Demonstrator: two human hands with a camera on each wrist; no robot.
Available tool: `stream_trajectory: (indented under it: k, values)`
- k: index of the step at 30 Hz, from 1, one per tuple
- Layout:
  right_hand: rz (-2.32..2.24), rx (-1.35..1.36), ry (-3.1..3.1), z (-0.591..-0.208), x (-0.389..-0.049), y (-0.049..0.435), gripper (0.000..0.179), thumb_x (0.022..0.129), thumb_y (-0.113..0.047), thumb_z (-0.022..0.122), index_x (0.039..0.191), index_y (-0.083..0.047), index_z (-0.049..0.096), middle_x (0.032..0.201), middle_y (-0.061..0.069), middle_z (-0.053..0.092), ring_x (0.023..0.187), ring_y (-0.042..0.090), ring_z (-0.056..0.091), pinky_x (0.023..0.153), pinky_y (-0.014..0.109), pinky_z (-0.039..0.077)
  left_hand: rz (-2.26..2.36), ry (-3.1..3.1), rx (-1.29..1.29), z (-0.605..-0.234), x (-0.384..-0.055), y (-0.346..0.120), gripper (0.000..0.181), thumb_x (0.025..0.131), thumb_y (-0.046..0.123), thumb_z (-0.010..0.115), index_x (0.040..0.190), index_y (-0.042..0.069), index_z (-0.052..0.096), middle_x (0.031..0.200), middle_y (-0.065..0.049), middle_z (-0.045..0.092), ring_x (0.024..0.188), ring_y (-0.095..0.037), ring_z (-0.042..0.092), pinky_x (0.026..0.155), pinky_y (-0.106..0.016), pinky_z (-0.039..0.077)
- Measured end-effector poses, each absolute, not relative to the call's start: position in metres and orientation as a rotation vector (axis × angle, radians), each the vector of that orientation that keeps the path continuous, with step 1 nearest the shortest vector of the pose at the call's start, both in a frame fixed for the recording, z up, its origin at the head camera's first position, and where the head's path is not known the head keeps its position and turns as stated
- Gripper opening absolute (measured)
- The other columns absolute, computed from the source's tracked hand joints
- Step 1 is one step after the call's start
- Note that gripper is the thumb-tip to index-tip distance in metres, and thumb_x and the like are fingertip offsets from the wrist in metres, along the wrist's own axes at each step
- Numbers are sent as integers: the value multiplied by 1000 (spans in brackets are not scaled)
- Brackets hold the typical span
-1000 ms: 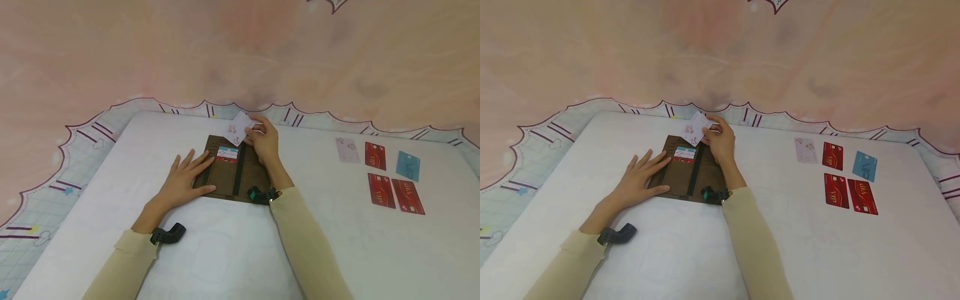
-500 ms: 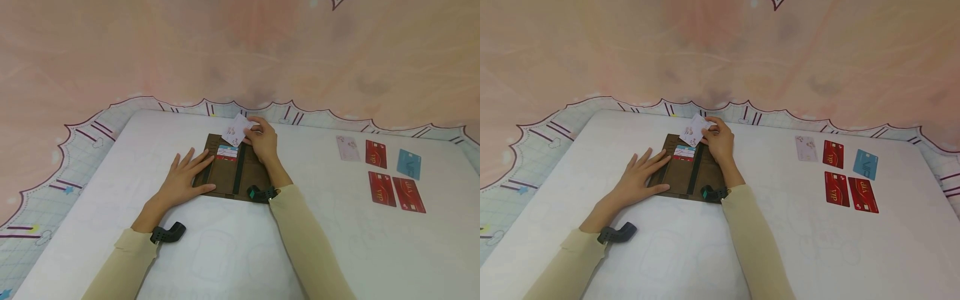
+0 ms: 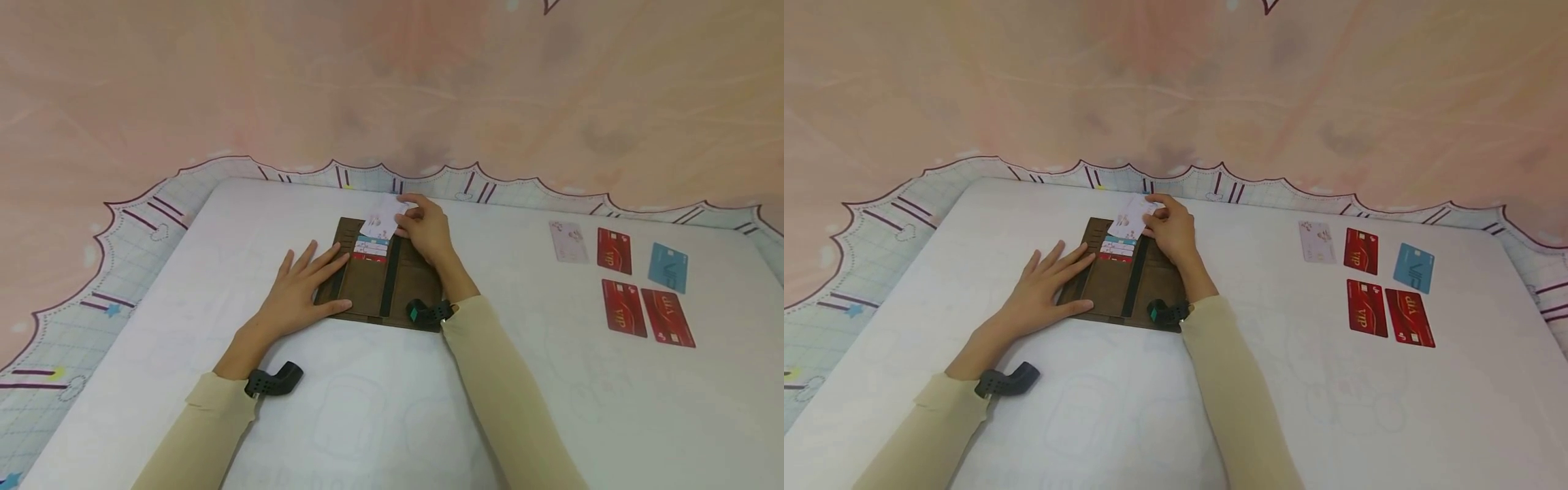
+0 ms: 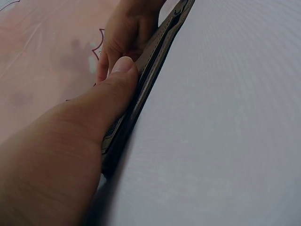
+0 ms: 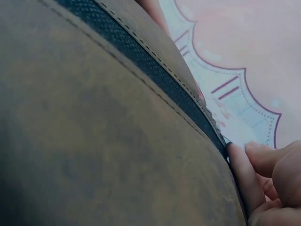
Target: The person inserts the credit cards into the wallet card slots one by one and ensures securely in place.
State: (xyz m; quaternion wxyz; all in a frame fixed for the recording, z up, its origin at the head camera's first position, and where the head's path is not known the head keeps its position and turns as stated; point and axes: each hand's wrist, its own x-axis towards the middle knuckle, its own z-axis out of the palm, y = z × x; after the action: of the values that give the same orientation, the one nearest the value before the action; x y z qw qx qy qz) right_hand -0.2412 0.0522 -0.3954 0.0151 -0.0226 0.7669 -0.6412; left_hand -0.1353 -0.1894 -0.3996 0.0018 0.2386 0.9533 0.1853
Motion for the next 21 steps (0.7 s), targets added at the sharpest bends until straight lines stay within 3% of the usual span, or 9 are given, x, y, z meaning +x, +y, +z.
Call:
stream_trajectory:
  k: [21]
  values:
    - [-1591, -261, 2575, -393, -241, 51, 36, 96, -10, 59, 132, -15, 58, 102, 12, 60, 86, 19, 65, 78, 28, 53, 573, 2998, 752, -399, -136, -189, 83, 83, 57, 66, 150, 19, 35, 156, -6, 25, 144, -35, 6, 112, -58, -5]
